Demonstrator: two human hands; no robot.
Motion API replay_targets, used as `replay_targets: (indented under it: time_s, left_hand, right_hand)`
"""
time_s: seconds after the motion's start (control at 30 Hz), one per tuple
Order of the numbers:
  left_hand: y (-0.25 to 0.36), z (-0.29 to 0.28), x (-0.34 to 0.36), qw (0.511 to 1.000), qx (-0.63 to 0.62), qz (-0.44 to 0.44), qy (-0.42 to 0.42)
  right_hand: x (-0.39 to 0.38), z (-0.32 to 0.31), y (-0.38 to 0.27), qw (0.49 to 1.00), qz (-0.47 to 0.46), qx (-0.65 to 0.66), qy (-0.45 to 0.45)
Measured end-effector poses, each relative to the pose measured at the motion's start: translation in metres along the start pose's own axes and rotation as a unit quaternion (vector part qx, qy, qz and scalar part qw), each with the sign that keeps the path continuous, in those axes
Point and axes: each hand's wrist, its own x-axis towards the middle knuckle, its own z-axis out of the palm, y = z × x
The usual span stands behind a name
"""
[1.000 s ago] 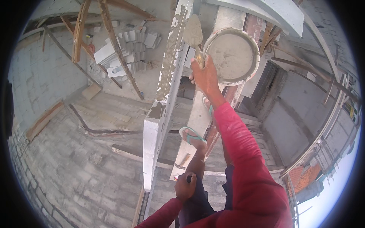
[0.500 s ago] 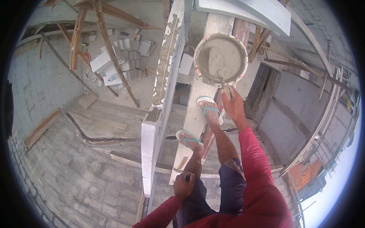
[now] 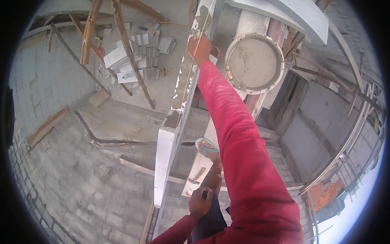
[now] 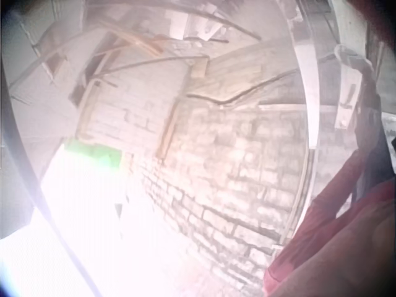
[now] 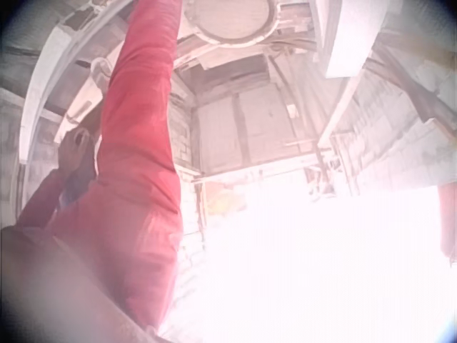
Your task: The person positions a long white plasterboard strip on a wooden scaffold, applies cement with a trowel, and taps the strip with a hammer to secure it. The person then uses a tape measure to check dimensions of the installed strip.
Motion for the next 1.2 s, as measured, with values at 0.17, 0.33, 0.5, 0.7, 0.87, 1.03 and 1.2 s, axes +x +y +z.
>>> replay_targets:
  time_s: [0.17,0.33,0.5,0.7,0.87,1.03,1.2]
  left_hand:
    - [-0.001,-0.002,-0.001,1.000,-0.005,0.015,0.016]
    - [-0.009,-0.004,-0.003,0.998,-0.010,0.053,0.040]
    - [-0.020,-0.016,0.001,0.999,0.007,0.049,-0.001]
    - [-0.028,-0.034,0.013,0.994,0.017,0.105,0.002]
    - [-0.017,-0.041,0.036,0.994,0.013,0.110,0.026]
    - [0.063,-0.050,0.091,0.977,-0.107,0.158,0.097]
    - [0.261,-0.086,0.205,0.932,-0.210,0.281,0.093]
  right_hand:
    - [0.000,-0.013,0.020,1.000,0.003,0.004,-0.027]
    - [-0.058,-0.094,0.003,0.978,0.113,0.163,-0.063]
    - [-0.144,-0.198,-0.011,0.998,0.053,-0.026,-0.038]
    - [-0.211,-0.252,0.045,0.962,0.105,-0.249,-0.047]
    - [-0.202,-0.241,0.115,0.981,-0.044,-0.184,-0.053]
    - [-0.177,-0.286,0.119,0.989,0.092,-0.068,-0.094]
    - [-0.037,-0.366,0.164,0.988,0.083,-0.048,0.123]
